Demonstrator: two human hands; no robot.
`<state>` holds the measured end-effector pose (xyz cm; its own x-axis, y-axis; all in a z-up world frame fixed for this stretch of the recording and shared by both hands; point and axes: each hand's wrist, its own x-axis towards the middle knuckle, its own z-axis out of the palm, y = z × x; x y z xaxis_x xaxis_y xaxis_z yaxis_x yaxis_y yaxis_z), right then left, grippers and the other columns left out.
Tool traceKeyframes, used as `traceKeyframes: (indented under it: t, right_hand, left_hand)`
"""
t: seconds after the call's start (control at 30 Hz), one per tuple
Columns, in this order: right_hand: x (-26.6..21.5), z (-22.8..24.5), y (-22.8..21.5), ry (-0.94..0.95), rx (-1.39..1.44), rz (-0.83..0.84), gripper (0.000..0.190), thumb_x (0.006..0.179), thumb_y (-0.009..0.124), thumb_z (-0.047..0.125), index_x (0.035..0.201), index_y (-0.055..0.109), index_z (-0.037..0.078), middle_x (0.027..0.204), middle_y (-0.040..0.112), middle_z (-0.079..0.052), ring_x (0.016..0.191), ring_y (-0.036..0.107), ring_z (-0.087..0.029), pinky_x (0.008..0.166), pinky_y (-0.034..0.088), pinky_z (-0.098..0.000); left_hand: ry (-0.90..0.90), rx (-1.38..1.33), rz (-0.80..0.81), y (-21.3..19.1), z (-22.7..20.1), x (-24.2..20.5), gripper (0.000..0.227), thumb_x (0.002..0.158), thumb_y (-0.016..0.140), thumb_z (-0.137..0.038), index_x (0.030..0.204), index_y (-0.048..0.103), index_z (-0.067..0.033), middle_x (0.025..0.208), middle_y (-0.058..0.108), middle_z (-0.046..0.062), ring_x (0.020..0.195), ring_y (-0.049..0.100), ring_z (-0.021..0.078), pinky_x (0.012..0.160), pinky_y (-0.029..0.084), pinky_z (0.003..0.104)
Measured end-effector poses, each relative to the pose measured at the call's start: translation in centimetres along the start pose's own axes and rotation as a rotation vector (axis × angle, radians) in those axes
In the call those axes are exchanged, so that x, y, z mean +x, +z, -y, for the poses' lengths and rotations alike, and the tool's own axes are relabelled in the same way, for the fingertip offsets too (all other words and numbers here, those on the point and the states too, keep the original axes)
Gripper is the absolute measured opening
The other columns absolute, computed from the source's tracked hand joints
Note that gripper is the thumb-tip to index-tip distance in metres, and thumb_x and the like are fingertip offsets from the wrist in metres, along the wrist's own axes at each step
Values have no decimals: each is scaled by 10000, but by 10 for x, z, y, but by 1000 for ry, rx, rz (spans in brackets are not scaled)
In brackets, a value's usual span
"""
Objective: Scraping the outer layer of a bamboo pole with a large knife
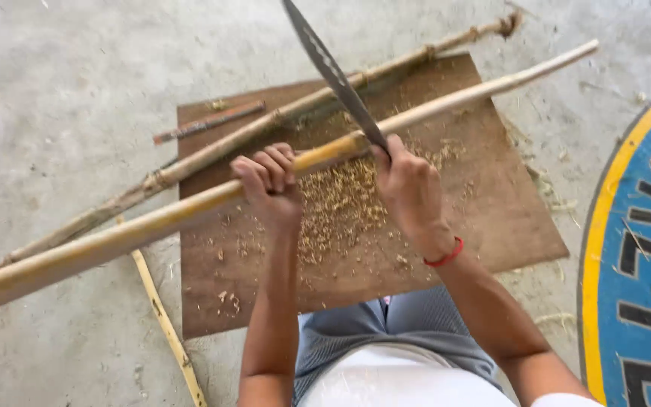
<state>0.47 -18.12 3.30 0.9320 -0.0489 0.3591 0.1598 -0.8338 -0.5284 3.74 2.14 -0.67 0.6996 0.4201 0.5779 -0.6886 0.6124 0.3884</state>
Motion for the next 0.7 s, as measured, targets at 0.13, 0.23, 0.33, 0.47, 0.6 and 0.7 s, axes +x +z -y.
traceKeyframes:
  t: [0.13, 0.23, 0.33, 0.47, 0.6, 0.7]
  right_hand:
    - [18, -30, -2, -121, 146, 30, 348, 1104, 483, 339, 982, 628, 48, 526, 530, -7, 353, 388, -77, 306, 313, -253]
    - [43, -91, -15, 87, 106, 50, 363, 1096, 479, 348, 1020, 627, 25, 560, 504, -5, 356, 360, -67, 282, 327, -233]
    - [57, -186, -20, 415, -129, -12, 350, 1099, 530, 343, 1027, 675, 33, 672, 631, -90, 508, 568, -183, 424, 479, -342]
    - [59, -234, -11, 429, -328, -100, 357, 1072, 586, 378, 1039, 719, 48, 780, 705, -189, 693, 706, -330, 602, 574, -443]
    - [35, -123, -13, 363, -295, 21, 399, 1111, 445, 413, 1082, 636, 64, 631, 639, -83, 513, 660, -239, 424, 536, -407]
    - [0, -43, 6, 75, -122, 16, 414, 1120, 401, 357, 898, 587, 61, 515, 559, -45, 354, 510, -154, 292, 380, -312]
  left_hand:
    - [41, 79, 35, -17, -11, -2, 487, 1121, 516, -445, 713, 392, -208, 565, 366, -26, 534, 406, 139, 703, 462, 358]
    - [50, 2, -13, -25, -13, 2, 477, 1108, 510, -450, 715, 393, -207, 573, 353, -38, 527, 383, 130, 678, 449, 346]
    - [38, -13, -110, -23, -21, 4, 504, 1124, 507, -453, 709, 383, -196, 589, 345, -37, 542, 359, 126, 656, 425, 328]
    - [39, -22, -147, -18, -16, 7, 501, 1106, 524, -454, 721, 365, -175, 573, 336, -29, 556, 367, 142, 758, 450, 359]
    - [41, 3, -86, 1, -10, 7, 495, 1108, 516, -455, 733, 352, -177, 577, 323, -34, 556, 364, 141, 747, 442, 349]
    - [31, 38, -74, 5, -5, 4, 502, 1110, 509, -464, 731, 361, -168, 564, 335, -32, 545, 364, 141, 769, 459, 359]
